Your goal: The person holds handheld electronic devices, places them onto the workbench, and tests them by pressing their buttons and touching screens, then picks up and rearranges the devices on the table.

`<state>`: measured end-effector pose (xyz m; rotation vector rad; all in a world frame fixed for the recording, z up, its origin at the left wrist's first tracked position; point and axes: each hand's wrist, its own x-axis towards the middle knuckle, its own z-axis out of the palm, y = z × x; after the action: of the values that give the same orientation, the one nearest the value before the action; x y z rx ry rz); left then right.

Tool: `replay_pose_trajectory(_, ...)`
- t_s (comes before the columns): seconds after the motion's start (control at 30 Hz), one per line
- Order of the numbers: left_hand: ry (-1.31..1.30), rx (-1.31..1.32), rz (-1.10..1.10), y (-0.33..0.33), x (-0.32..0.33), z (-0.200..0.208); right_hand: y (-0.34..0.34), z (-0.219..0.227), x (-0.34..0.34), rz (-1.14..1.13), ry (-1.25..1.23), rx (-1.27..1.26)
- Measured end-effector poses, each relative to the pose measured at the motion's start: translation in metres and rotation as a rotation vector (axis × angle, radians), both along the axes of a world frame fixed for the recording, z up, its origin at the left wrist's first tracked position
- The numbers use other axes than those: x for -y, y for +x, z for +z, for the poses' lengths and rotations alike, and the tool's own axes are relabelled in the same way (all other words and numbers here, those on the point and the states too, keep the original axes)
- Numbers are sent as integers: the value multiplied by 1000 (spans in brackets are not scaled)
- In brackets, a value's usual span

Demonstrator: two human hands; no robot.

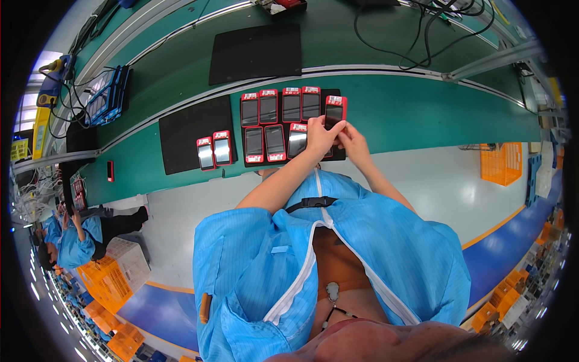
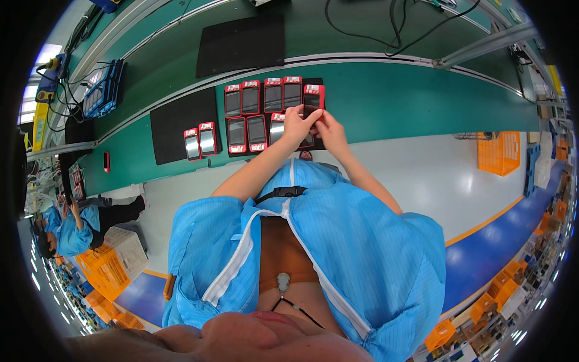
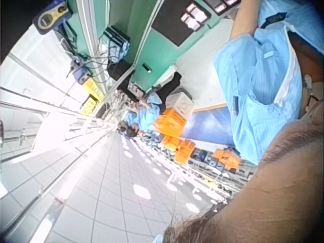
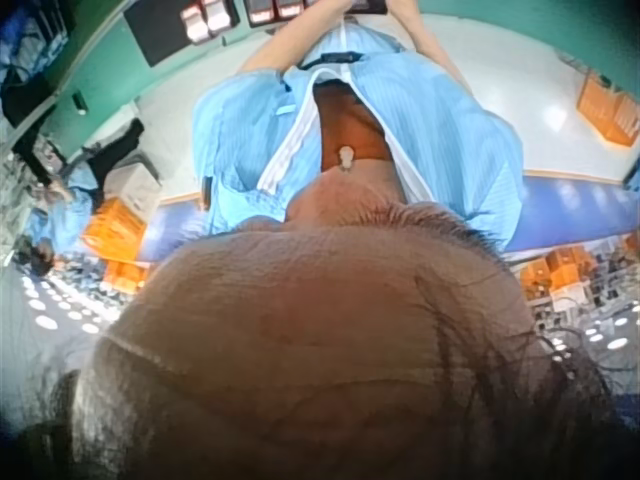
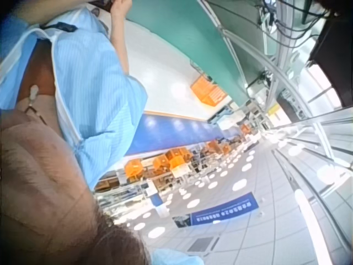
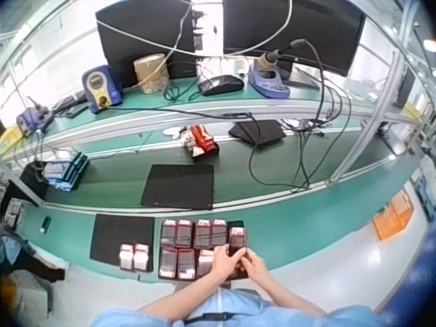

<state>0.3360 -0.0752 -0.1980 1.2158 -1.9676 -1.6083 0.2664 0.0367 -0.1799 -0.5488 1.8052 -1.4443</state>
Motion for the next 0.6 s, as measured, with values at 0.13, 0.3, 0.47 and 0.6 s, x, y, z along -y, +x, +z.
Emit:
replay_pose_trajectory(0.13, 424, -115, -169, 29, 22, 3, -55, -46, 14, -64, -24, 314)
replay_pose_trajectory(0.3, 455, -99, 38, 138, 63, 15, -83, -85, 20, -71, 54, 262)
replay_pose_trajectory(0.47, 43, 66, 587, 276, 108, -19, -64, -38, 40, -2, 480, -535)
replay_pose_trajectory(0.6, -474, 455, 522, 315, 142, -10, -10, -10, 81, 141, 243, -697)
